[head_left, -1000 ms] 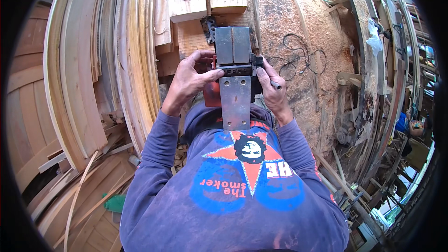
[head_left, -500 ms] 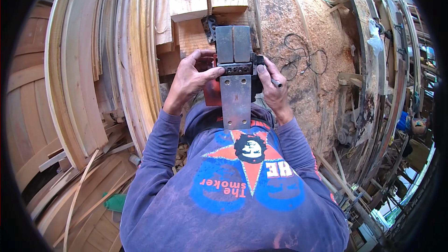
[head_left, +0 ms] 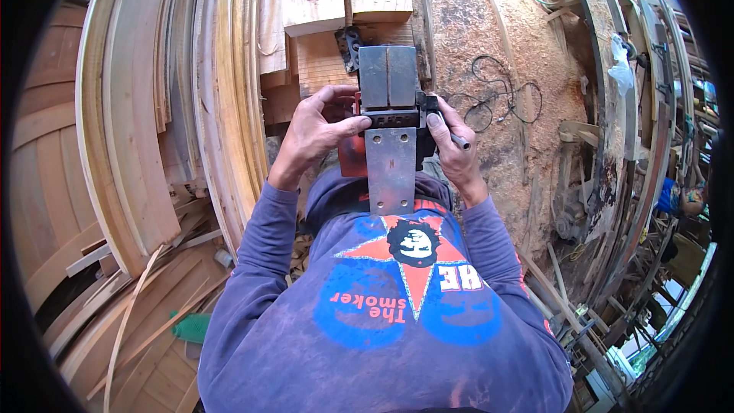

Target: The person disassembles a blade clamp using a screwdriver, fetches an electric hand planer, and mounts the blade clamp onto the planer drum by hand.

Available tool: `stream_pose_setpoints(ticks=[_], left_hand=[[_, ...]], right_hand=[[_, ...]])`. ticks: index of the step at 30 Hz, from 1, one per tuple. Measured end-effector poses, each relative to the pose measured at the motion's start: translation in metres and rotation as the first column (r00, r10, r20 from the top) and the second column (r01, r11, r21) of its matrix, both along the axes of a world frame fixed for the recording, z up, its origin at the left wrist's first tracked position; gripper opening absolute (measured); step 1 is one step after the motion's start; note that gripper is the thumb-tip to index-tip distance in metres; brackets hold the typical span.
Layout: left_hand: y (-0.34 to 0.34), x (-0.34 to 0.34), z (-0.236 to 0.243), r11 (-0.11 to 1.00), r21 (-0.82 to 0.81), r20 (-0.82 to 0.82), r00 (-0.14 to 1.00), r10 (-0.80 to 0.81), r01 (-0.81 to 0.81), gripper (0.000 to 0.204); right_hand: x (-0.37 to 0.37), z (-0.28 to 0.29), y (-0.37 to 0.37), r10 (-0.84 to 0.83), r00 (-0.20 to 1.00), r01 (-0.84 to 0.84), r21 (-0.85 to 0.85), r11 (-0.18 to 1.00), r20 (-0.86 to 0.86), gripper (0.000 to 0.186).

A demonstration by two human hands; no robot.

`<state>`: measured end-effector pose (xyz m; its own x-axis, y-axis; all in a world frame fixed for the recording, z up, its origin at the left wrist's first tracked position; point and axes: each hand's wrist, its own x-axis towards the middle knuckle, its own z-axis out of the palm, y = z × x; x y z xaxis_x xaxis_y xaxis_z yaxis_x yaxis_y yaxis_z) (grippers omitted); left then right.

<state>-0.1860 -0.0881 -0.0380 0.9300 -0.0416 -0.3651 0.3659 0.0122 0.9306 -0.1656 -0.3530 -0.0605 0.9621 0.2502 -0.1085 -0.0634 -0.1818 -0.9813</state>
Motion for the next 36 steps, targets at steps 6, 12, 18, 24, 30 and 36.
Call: stream_pose_setpoints(ticks=[6, 12, 18, 24, 30, 36], left_hand=[[0.000, 0.001, 0.001, 1.000, 0.009, 0.002, 1.000, -0.007, 0.007, 0.053], [-0.005, 0.001, 0.002, 0.998, 0.053, -0.016, 0.999, 0.040, -0.039, 0.048], [-0.011, -0.002, 0.005, 0.997, 0.021, -0.016, 0.997, 0.076, -0.076, 0.044], [-0.013, -0.006, 0.003, 0.993, 0.052, -0.014, 0.994, 0.104, -0.103, 0.044], [-0.012, -0.009, 0.004, 0.993, 0.060, 0.024, 0.994, 0.104, -0.105, 0.044], [-0.016, -0.005, -0.006, 0.986, 0.111, 0.074, 0.990, 0.120, -0.127, 0.043]], right_hand=[[0.000, -0.008, 0.000, -0.027, 0.998, 0.030, -0.043, 0.999, 0.063, 0.044], [0.001, -0.005, 0.005, -0.066, 0.994, 0.076, -0.119, 0.990, 0.088, 0.041], [-0.001, 0.001, 0.011, -0.088, 0.993, 0.101, -0.161, 0.982, 0.085, 0.042], [-0.001, -0.011, 0.003, -0.066, 0.993, 0.075, -0.086, 0.993, 0.099, 0.044], [0.001, 0.016, 0.013, -0.020, 1.000, 0.021, -0.109, 0.994, 0.014, 0.050], [0.015, 0.030, 0.022, -0.038, 0.999, 0.028, -0.241, 0.970, -0.039, 0.051]])
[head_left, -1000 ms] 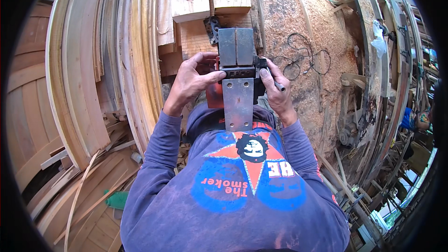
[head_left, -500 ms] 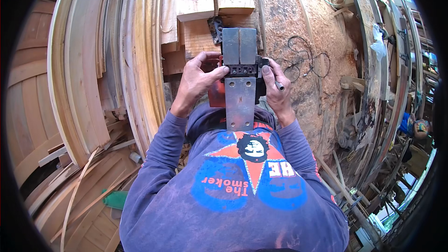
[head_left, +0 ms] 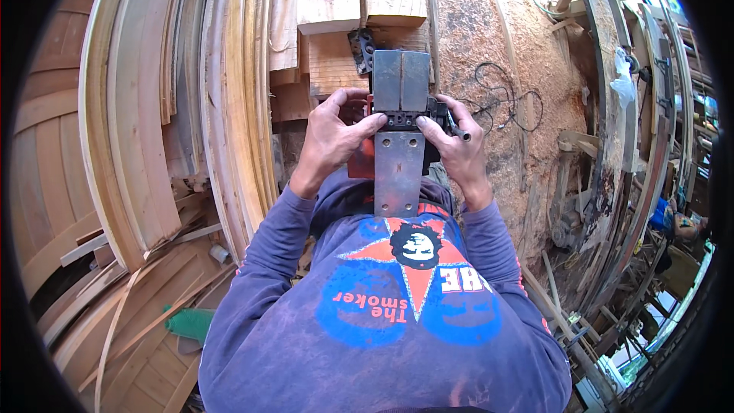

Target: The person disassembles a blade clamp using a screwdriver, fetches an electric hand planer, and mounts the blade clamp onto the planer drum by hand.

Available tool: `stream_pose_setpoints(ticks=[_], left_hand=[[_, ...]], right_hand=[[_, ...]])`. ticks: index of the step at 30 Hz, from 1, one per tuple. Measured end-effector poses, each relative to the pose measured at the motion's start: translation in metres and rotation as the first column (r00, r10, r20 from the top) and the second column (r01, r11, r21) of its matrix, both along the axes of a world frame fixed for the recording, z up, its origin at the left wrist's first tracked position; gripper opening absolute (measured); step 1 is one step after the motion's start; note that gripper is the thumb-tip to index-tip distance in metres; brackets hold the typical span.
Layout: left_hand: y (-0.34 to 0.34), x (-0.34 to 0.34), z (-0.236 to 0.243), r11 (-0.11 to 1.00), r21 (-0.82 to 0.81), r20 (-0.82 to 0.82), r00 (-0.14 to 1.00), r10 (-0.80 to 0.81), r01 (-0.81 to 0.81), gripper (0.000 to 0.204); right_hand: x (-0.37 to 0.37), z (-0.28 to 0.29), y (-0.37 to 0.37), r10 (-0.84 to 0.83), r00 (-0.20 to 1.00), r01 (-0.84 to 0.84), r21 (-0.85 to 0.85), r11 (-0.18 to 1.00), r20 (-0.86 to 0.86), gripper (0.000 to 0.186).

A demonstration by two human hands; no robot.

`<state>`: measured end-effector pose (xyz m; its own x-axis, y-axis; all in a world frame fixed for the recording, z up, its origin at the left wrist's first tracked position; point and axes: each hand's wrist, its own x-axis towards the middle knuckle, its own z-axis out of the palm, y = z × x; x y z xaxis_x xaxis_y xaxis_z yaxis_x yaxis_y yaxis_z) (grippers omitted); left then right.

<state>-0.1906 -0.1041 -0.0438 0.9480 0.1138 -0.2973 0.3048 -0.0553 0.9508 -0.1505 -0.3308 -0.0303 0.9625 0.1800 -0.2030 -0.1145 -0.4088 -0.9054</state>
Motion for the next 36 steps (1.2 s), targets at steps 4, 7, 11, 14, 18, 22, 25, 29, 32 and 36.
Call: stream_pose_setpoints(ticks=[4, 7, 11, 14, 18, 22, 25, 29, 32, 36], left_hand=[[-0.002, -0.003, 0.016, 0.996, -0.069, -0.055, 0.997, 0.051, -0.054, 0.043], [0.011, 0.001, 0.008, 0.979, -0.202, -0.093, 0.995, -0.039, 0.020, 0.043], [0.034, 0.009, 0.020, 0.986, -0.063, 0.053, 0.986, 0.159, -0.156, 0.031], [0.076, 0.034, 0.015, 0.945, 0.011, 0.157, 0.934, 0.322, -0.327, 0.028], [0.103, 0.113, 0.017, 0.738, 0.468, 0.451, 0.849, 0.273, -0.486, 0.041], [0.097, 0.141, 0.043, 0.687, 0.565, 0.519, 0.844, 0.135, -0.457, 0.042], [0.088, 0.131, 0.060, 0.839, 0.522, 0.218, 0.975, 0.041, -0.152, 0.029], [0.066, 0.123, 0.042, 0.800, 0.581, -0.006, 0.984, -0.178, 0.149, 0.031], [0.064, 0.148, 0.044, 0.816, 0.539, 0.281, 0.958, 0.062, -0.211, 0.038], [0.082, 0.226, 0.034, 0.584, 0.715, 0.430, 0.900, 0.066, -0.385, 0.056]], right_hand=[[0.000, -0.003, 0.000, 0.036, 0.994, -0.032, -0.038, 0.999, 0.100, 0.053], [0.000, -0.006, -0.007, -0.028, 1.000, 0.028, 0.022, 0.999, 0.013, 0.060], [0.001, -0.005, -0.019, -0.080, 0.993, 0.070, 0.118, 0.991, 0.086, 0.051], [0.006, -0.018, -0.033, -0.218, 0.965, 0.189, 0.192, 0.963, 0.144, 0.037], [0.009, -0.024, -0.046, -0.348, 0.937, 0.336, 0.264, 0.904, 0.001, 0.030], [0.007, 0.006, -0.033, -0.331, 0.932, 0.313, 0.136, 0.940, 0.145, 0.024], [0.004, -0.004, -0.045, -0.350, 0.924, 0.327, 0.155, 0.932, 0.155, 0.017], [-0.009, -0.022, -0.064, -0.421, 0.903, 0.405, 0.156, 0.901, 0.086, 0.021], [-0.019, -0.024, -0.072, -0.441, 0.897, 0.438, 0.068, 0.896, 0.031, 0.024], [-0.024, -0.017, -0.064, -0.365, 0.929, 0.362, 0.043, 0.931, 0.069, 0.025]])
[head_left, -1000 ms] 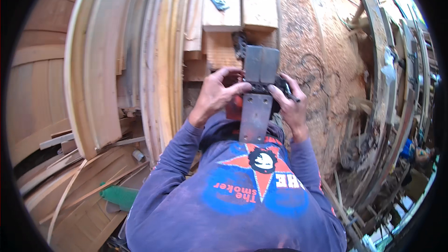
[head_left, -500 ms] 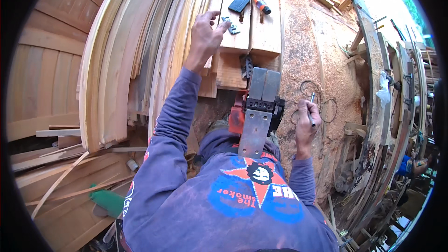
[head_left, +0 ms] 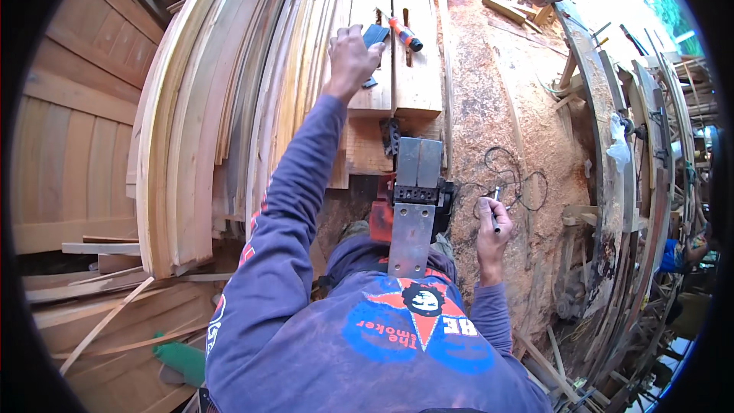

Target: The person disassembles a blade clamp using a screwdriver, fetches an electric hand planer, and mounts the blade clamp onto the planer drum by hand.

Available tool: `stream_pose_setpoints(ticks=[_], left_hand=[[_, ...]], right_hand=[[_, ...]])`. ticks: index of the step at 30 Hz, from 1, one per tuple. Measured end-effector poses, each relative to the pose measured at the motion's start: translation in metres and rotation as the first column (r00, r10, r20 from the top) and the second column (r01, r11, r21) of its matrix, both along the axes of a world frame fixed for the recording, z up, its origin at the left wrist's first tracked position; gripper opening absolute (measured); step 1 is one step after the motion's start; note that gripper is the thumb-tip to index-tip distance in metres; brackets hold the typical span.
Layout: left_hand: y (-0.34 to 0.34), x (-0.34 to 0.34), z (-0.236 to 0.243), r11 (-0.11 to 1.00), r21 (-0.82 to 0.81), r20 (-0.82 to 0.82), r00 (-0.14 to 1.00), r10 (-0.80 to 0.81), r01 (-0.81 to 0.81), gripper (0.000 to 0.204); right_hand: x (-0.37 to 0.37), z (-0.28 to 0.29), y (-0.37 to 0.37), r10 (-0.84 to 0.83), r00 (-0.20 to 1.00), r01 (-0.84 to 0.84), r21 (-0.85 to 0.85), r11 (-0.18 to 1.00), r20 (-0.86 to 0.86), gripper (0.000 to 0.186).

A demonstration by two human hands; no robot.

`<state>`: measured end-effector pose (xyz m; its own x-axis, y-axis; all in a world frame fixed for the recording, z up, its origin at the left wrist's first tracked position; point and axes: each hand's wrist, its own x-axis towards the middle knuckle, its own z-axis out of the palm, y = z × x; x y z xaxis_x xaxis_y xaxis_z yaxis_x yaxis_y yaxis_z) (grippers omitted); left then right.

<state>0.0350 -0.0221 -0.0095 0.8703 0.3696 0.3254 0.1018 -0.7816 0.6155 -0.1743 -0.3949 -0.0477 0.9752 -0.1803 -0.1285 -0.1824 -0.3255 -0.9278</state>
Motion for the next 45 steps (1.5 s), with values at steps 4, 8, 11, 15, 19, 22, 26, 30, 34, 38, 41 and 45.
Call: stream_pose_setpoints(ticks=[4, 8, 11, 15, 19, 22, 26, 30, 34, 38, 41, 45], left_hand=[[0.000, 0.041, -0.002, 0.984, 0.154, -0.380, 0.925, -0.026, 0.091, 0.064], [0.024, 0.064, -0.044, 0.971, 0.225, -0.266, 0.964, -0.023, 0.085, 0.048], [0.040, 0.052, -0.030, 0.988, 0.093, -0.236, 0.967, -0.096, 0.121, 0.050], [0.022, 0.002, 0.000, 0.988, 0.012, 0.217, 0.964, -0.156, 0.157, 0.057], [-0.011, -0.098, 0.041, 0.963, 0.039, 0.356, 0.897, -0.264, 0.268, 0.052], [-0.005, -0.128, 0.023, 0.963, 0.021, 0.355, 0.898, -0.259, 0.270, 0.054], [0.022, -0.131, 0.002, 0.905, -0.425, 0.219, 0.972, 0.085, 0.017, 0.050], [0.038, -0.108, -0.016, 0.982, -0.138, 0.063, 0.989, 0.136, -0.127, 0.042], [0.064, -0.084, -0.048, 0.947, 0.228, -0.006, 0.972, 0.234, -0.226, 0.035], [0.075, -0.087, -0.062, 0.923, 0.360, -0.037, 0.986, 0.161, -0.137, 0.036], [0.049, -0.098, -0.042, 0.873, 0.401, 0.260, 0.949, 0.181, -0.277, 0.032], [-0.027, -0.146, 0.004, 0.949, -0.302, -0.228, 0.960, -0.164, 0.090, 0.028]], right_hand=[[0.001, 0.008, 0.007, 0.017, 0.997, -0.018, 0.011, 1.000, 0.080, 0.024], [-0.001, 0.012, 0.002, 0.024, 0.992, -0.022, -0.023, 1.000, 0.123, 0.023], [-0.006, 0.010, -0.002, -0.017, 0.998, 0.015, 0.024, 1.000, 0.066, 0.021], [-0.008, 0.001, 0.000, -0.113, 0.993, 0.108, 0.104, 0.989, 0.045, 0.020], [-0.007, 0.016, 0.024, -0.064, 0.987, 0.050, 0.096, 0.994, 0.150, 0.016], [0.000, 0.021, 0.036, 0.050, 0.982, -0.065, 0.083, 0.994, 0.181, 0.015], [0.009, 0.026, 0.048, 0.136, 0.948, -0.130, -0.040, 0.991, 0.289, 0.013], [0.009, 0.027, 0.053, 0.183, 0.958, -0.185, -0.011, 0.983, 0.223, 0.014], [0.008, 0.028, 0.049, 0.190, 0.959, -0.185, -0.041, 0.982, 0.209, 0.015], [0.005, 0.018, 0.034, 0.109, 0.983, -0.107, -0.025, 0.994, 0.145, 0.016], [0.005, 0.005, 0.023, 0.084, 0.989, -0.084, -0.009, 0.996, 0.122, 0.016], [0.010, 0.005, 0.023, 0.084, 0.984, -0.076, -0.055, 0.996, 0.155, 0.018]])
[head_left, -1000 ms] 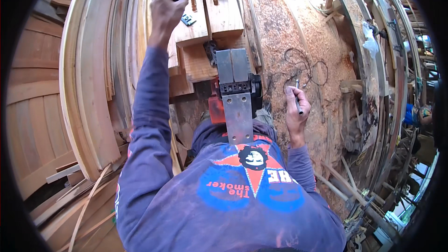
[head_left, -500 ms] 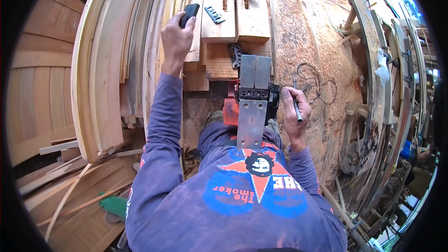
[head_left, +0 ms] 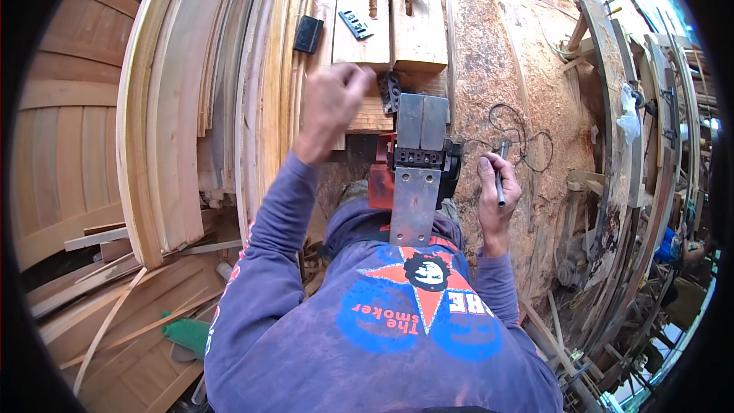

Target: The person disassembles a blade clamp using a screwdriver, fetches an electric hand planer, and mounts the blade clamp onto the planer drum by hand.

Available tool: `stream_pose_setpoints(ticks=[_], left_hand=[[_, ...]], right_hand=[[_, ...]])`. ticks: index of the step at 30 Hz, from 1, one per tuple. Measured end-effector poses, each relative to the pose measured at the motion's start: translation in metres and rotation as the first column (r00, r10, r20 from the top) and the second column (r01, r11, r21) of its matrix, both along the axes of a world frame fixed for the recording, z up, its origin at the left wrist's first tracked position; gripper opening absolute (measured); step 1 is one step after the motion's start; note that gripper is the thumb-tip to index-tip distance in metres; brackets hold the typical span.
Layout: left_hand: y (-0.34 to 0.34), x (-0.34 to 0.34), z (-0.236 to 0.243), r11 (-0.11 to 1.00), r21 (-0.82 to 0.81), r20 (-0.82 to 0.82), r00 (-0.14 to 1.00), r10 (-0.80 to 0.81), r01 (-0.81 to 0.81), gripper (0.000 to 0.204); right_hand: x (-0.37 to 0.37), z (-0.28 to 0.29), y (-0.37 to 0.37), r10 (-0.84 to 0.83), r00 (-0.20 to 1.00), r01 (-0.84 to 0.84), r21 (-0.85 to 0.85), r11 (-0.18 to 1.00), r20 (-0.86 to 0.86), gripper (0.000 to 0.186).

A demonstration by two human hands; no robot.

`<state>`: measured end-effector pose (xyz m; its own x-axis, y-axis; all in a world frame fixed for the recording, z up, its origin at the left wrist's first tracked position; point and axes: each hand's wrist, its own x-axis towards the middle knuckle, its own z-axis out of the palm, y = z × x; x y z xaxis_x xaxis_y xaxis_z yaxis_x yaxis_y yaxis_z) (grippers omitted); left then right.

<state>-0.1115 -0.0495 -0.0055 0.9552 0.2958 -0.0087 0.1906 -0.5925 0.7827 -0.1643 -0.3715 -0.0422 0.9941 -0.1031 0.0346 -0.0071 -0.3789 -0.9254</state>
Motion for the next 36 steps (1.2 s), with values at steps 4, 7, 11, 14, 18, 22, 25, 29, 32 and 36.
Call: stream_pose_setpoints(ticks=[4, 7, 11, 14, 18, 22, 25, 29, 32, 36], left_hand=[[-0.028, -0.001, -0.026, 0.993, -0.112, -0.151, 0.988, -0.040, 0.023, 0.034], [-0.031, 0.005, -0.036, 0.988, -0.152, -0.240, 0.969, -0.054, 0.017, 0.034], [-0.030, 0.011, -0.050, 0.960, -0.280, -0.253, 0.966, -0.053, -0.021, 0.029], [-0.021, 0.012, -0.067, 0.846, -0.527, -0.239, 0.969, -0.059, -0.079, 0.024], [-0.007, 0.008, -0.064, 0.667, -0.732, -0.296, 0.947, -0.126, -0.140, 0.018], [0.012, -0.002, -0.058, 0.488, -0.860, -0.267, 0.948, -0.175, -0.152, 0.014], [0.022, -0.005, -0.047, 0.405, -0.897, -0.261, 0.952, -0.158, -0.178, 0.015], [0.039, -0.007, -0.047, 0.197, -0.969, -0.195, 0.948, -0.251, -0.147, 0.023], [0.039, -0.016, -0.036, 0.164, -0.986, -0.056, 0.957, -0.283, -0.009, 0.017], [0.022, -0.032, -0.006, 0.167, -0.985, -0.017, 0.930, -0.367, 0.047, 0.014]], right_hand=[[0.005, 0.020, 0.019, 0.072, 0.992, -0.060, -0.109, 0.992, 0.107, 0.020], [0.004, 0.029, 0.027, 0.157, 0.971, -0.120, -0.199, 0.973, 0.180, 0.022], [0.000, 0.025, 0.025, 0.172, 0.971, -0.134, -0.223, 0.966, 0.164, 0.022], [-0.005, 0.023, 0.021, 0.151, 0.977, -0.123, -0.187, 0.975, 0.147, 0.022], [-0.007, 0.016, 0.011, 0.116, 0.975, -0.083, -0.174, 0.981, 0.188, 0.020], [-0.007, 0.019, 0.011, 0.092, 0.984, -0.067, -0.163, 0.984, 0.152, 0.019], [-0.006, 0.022, 0.016, 0.097, 0.983, -0.072, -0.158, 0.985, 0.158, 0.019], [0.000, 0.023, 0.023, 0.152, 0.967, -0.114, -0.186, 0.976, 0.206, 0.019], [0.002, 0.033, 0.029, 0.178, 0.968, -0.148, -0.170, 0.974, 0.176, 0.019], [0.011, 0.051, 0.040, 0.248, 0.938, -0.209, -0.174, 0.962, 0.242, 0.021]])
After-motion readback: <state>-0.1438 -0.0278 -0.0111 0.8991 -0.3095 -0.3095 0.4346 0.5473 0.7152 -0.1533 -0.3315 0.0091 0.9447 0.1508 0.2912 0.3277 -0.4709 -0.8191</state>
